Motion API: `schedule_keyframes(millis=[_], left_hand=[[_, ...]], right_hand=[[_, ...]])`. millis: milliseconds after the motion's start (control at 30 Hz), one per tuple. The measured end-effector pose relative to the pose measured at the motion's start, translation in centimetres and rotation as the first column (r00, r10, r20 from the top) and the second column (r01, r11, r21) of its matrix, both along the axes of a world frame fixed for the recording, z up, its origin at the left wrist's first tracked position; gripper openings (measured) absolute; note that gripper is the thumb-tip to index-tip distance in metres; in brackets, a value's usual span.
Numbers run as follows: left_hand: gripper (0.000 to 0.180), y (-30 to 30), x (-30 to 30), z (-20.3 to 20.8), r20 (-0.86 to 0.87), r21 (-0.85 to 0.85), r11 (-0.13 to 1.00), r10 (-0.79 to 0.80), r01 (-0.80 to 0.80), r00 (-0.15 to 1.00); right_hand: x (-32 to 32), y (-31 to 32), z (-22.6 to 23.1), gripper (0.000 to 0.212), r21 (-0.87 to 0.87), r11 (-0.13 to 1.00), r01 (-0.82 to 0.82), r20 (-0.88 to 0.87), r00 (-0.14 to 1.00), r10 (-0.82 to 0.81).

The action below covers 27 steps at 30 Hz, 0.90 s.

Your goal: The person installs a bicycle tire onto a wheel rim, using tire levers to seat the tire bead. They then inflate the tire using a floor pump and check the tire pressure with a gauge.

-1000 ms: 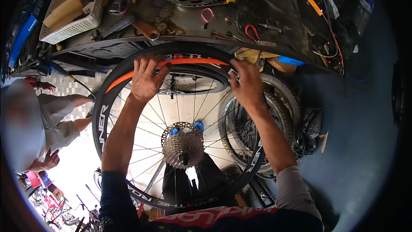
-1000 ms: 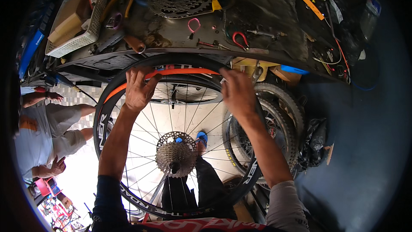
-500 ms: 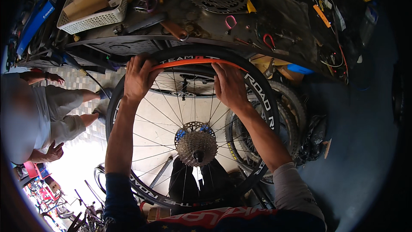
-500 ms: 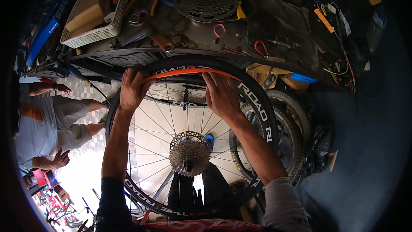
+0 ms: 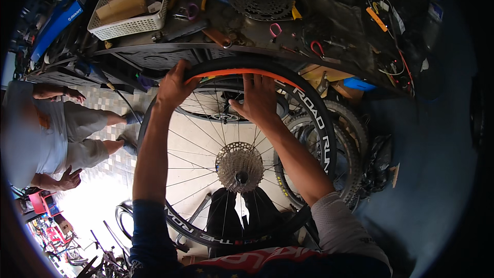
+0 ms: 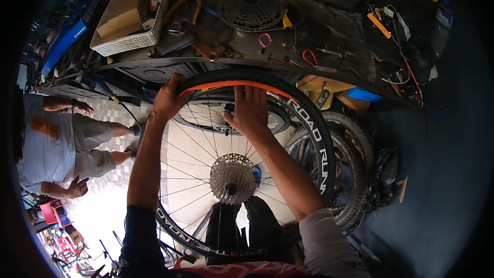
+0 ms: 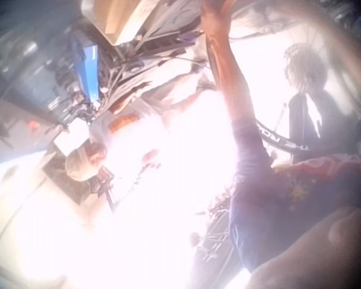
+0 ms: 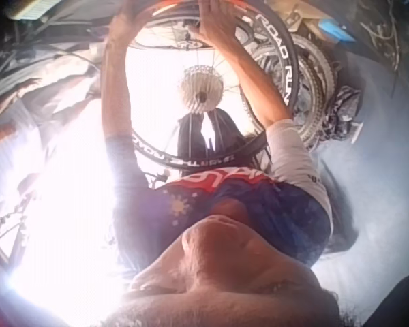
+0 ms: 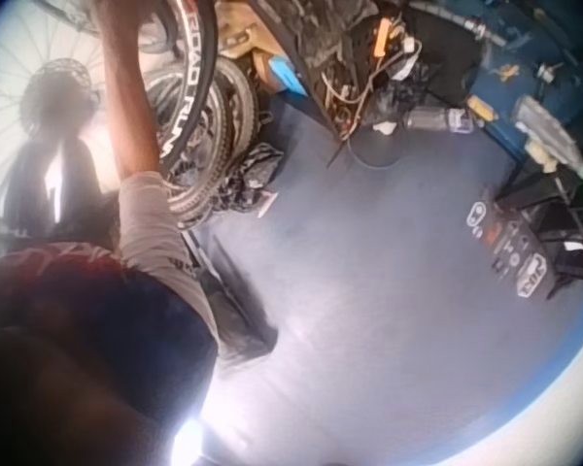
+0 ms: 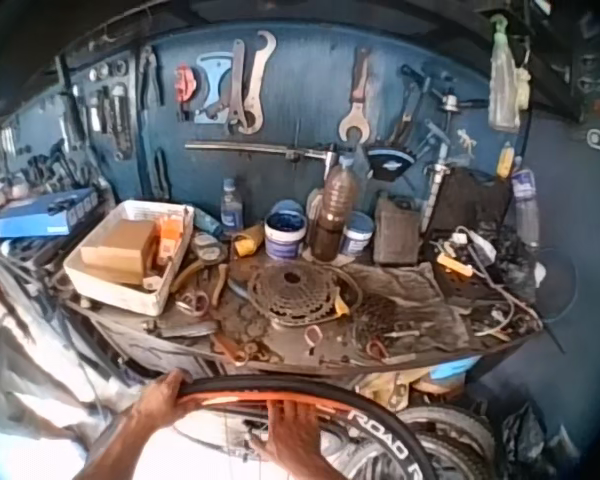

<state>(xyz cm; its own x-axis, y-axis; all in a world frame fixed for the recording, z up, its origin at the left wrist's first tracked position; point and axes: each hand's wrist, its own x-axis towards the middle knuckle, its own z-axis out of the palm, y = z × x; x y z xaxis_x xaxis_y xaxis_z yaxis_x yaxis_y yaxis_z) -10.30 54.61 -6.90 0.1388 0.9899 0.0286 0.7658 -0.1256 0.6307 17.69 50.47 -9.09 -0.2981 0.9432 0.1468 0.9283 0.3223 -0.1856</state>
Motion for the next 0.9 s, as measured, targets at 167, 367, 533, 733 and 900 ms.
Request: schedule_keyframes(millis=[167, 367, 533, 733, 900], left_hand=[[0.058, -3.9, 6.1, -2.1, -0.2, 0.426, 0.826, 0.484, -0.369, 0.852], [0.051, -6.3, 11.9, -5.7, 0.508, -0.183, 0.774, 0.602, -0.606, 0.616], [0.056, -5.3, 13.2, -6.9, 0.714, -0.575, 0.702, 0.682, -0.42, 0.161], [0.043, -3.9, 10.6, -7.2, 0.836, -0.498, 0.866, 0.492, 0.038, -0.245], [0.033, -3.4, 10.9, -8.0, 0.858, -0.381, 0.919, 0.391, 0.098, -0.334]], right_hand=[[-1.6, -0.1, -0.4, 0.105, 0.047, 0.996, 0.077, 0.039, 0.996, -0.079], [-0.5, -0.6, -0.8, 0.089, 0.14, 0.99, 0.004, -0.157, 0.987, 0.018], [0.5, -1.1, -1.0, 0.055, 0.182, 0.983, -0.028, -0.254, 0.964, 0.074], [1.1, 0.4, -0.9, 0.022, 0.315, 0.948, 0.042, -0.34, 0.938, 0.071], [1.2, 2.0, -1.6, 0.018, 0.209, 0.978, 0.01, -0.24, 0.97, 0.041]])
